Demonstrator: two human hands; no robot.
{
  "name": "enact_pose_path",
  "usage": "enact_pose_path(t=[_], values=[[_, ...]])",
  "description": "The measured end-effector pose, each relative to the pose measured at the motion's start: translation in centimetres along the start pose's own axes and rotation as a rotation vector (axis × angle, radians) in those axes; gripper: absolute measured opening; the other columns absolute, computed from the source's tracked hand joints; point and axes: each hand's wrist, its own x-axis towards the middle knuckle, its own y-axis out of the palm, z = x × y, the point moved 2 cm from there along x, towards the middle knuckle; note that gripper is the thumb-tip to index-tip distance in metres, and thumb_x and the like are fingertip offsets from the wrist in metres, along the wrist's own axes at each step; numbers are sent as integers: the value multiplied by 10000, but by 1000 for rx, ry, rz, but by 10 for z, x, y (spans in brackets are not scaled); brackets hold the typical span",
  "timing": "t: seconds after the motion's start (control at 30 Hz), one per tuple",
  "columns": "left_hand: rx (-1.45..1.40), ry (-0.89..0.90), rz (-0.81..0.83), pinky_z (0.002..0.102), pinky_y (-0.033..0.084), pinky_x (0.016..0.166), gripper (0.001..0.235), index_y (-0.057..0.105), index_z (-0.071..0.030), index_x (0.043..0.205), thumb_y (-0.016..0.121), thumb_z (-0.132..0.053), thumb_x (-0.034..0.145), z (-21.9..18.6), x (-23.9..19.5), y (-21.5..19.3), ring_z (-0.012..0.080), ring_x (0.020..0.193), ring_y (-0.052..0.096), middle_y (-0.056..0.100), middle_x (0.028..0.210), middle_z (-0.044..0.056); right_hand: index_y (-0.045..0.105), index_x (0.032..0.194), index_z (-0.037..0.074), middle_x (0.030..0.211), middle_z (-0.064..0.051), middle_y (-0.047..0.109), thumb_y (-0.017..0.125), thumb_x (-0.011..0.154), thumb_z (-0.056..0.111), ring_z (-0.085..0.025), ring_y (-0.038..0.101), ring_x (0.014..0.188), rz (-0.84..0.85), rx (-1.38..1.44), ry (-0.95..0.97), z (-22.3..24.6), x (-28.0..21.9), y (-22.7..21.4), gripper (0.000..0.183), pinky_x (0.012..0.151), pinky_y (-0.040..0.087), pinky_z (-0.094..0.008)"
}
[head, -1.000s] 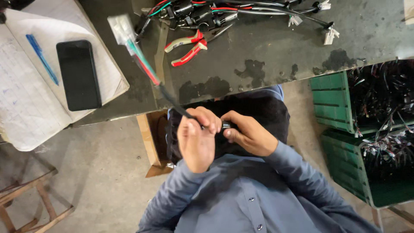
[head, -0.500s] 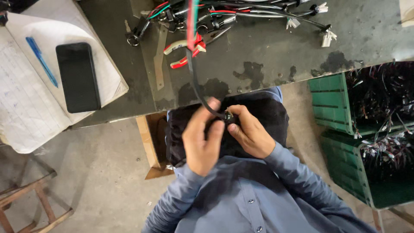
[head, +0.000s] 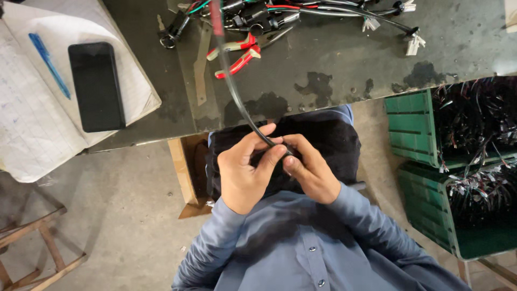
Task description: The person repeatedly strips the outer insulation from black electrical wires using red-handled pliers. After stripping, the person places the processed wires onto a pile on the table. The person continues this process for multiple wires throughout the clip.
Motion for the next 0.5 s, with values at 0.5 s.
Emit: enact_pose_path(t=[0.5], values=[[29, -42, 199, 269, 532, 821, 167, 688, -19, 1153, 681, -40, 988, -11, 20, -1, 119, 914, 654, 654, 1091, 59, 597, 998, -13, 865, -198, 623, 642, 830, 177, -387, 631, 791, -228, -625, -353, 39, 20, -7, 257, 697, 497, -409]])
